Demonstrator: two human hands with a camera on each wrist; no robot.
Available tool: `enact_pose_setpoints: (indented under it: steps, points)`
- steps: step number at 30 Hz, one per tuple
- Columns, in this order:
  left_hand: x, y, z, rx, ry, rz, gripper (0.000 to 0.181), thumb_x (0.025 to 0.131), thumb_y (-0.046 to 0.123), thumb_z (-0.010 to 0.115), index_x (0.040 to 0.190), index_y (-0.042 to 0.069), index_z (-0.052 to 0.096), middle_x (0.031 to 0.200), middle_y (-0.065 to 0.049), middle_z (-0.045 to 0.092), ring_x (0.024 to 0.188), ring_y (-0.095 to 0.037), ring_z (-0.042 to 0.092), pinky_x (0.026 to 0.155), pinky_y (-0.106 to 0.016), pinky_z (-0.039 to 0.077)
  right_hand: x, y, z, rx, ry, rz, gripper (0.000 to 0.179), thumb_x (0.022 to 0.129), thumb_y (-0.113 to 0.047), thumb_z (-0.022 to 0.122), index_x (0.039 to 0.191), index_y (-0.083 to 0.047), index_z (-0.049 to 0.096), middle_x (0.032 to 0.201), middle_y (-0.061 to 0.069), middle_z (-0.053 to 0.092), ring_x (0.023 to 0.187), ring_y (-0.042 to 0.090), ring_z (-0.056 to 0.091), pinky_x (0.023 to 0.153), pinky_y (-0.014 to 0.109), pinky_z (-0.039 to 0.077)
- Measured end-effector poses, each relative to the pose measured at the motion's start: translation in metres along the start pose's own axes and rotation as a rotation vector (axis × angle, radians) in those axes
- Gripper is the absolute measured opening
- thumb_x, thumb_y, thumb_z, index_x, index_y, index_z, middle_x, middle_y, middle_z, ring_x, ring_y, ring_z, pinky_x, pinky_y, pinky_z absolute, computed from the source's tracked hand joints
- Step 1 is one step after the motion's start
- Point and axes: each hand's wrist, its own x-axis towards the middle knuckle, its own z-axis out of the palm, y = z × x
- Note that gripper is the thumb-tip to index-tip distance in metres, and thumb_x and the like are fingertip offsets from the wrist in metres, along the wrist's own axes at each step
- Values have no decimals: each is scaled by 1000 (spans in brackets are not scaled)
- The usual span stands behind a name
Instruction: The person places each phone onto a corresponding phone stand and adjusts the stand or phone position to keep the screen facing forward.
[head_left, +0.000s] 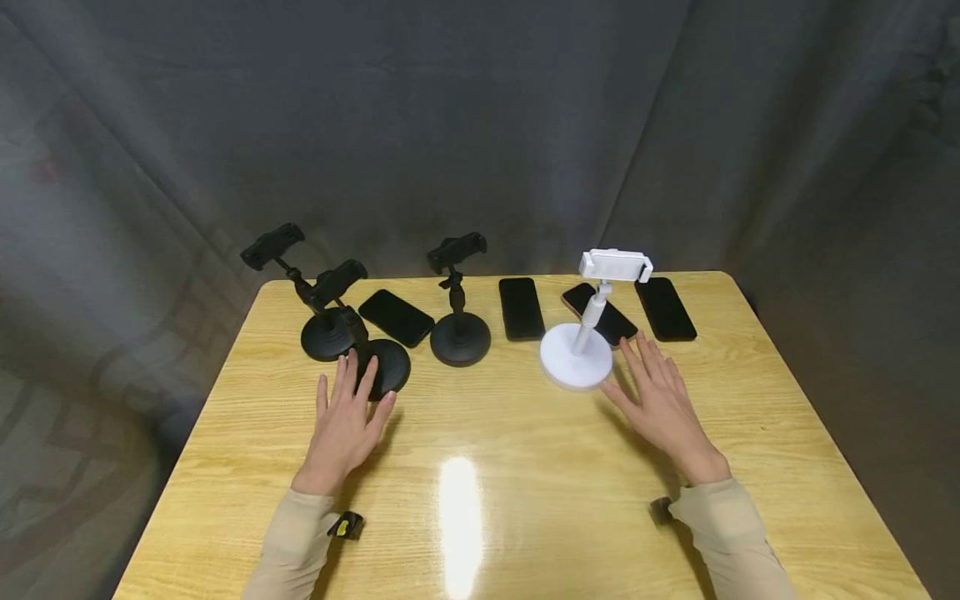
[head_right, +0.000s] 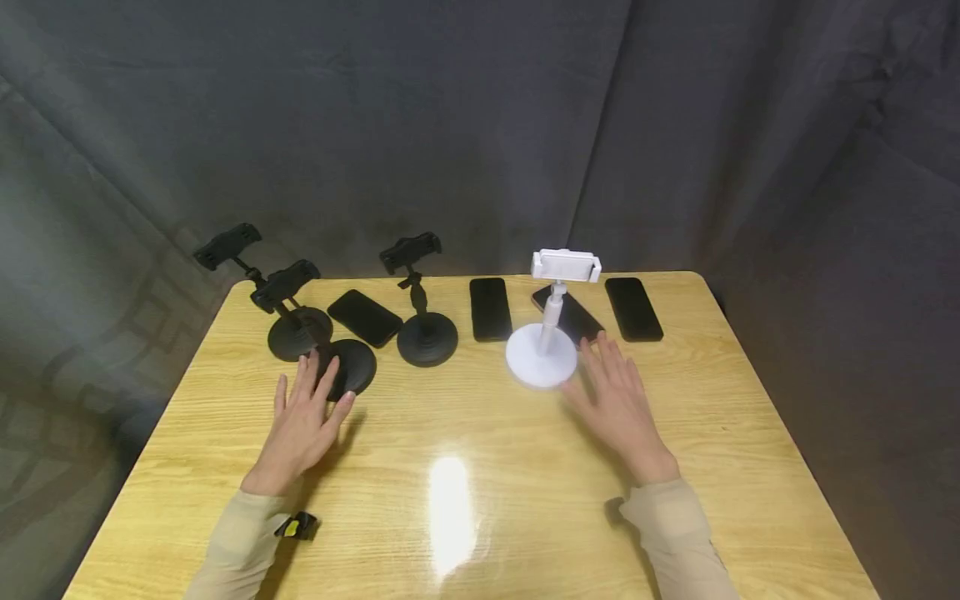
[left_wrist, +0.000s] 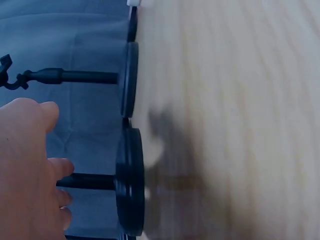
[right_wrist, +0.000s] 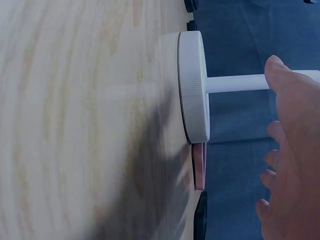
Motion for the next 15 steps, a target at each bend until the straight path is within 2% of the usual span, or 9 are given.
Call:
enact_pose_setpoints:
  steps: [3,5,8,11,15]
  points:
    - [1,2,0,-48,6,-10,72,108,51,43,162,5,30,169,-29,13,157,-45,7,124,-67,1,-2,1,2,-1,-12,-5,85,102,-54,57,164,-6,24,172,20,6,157,45,10,124,66,10]
    - [4,5,-3,-113,34,-30,70,109,47,46,159,0,33,166,-32,17,156,-49,10,123,-68,3,-3,1,3,-3,-18,-15,84,102,-53,58,164,-8,24,172,19,6,157,45,10,124,66,11]
    - [10,8,-9,-222,136,-72,66,108,38,52,152,-9,41,161,-37,27,152,-53,21,123,-67,13,-5,-1,4,-3,-25,-40,83,102,-51,60,164,-9,25,172,20,8,156,47,12,123,68,13]
    - [18,7,-15,-304,246,-127,64,106,33,56,148,-13,43,155,-37,37,147,-52,32,120,-64,26,-7,-5,5,-13,-23,-64,83,101,-50,62,164,-9,26,170,24,16,154,50,18,120,71,18]
    - [27,5,-23,-378,300,-202,68,105,34,57,152,-11,36,154,-33,40,144,-48,39,118,-62,33,-11,-9,9,-26,-25,-94,82,101,-47,64,163,-6,29,166,27,25,150,52,26,118,70,23]
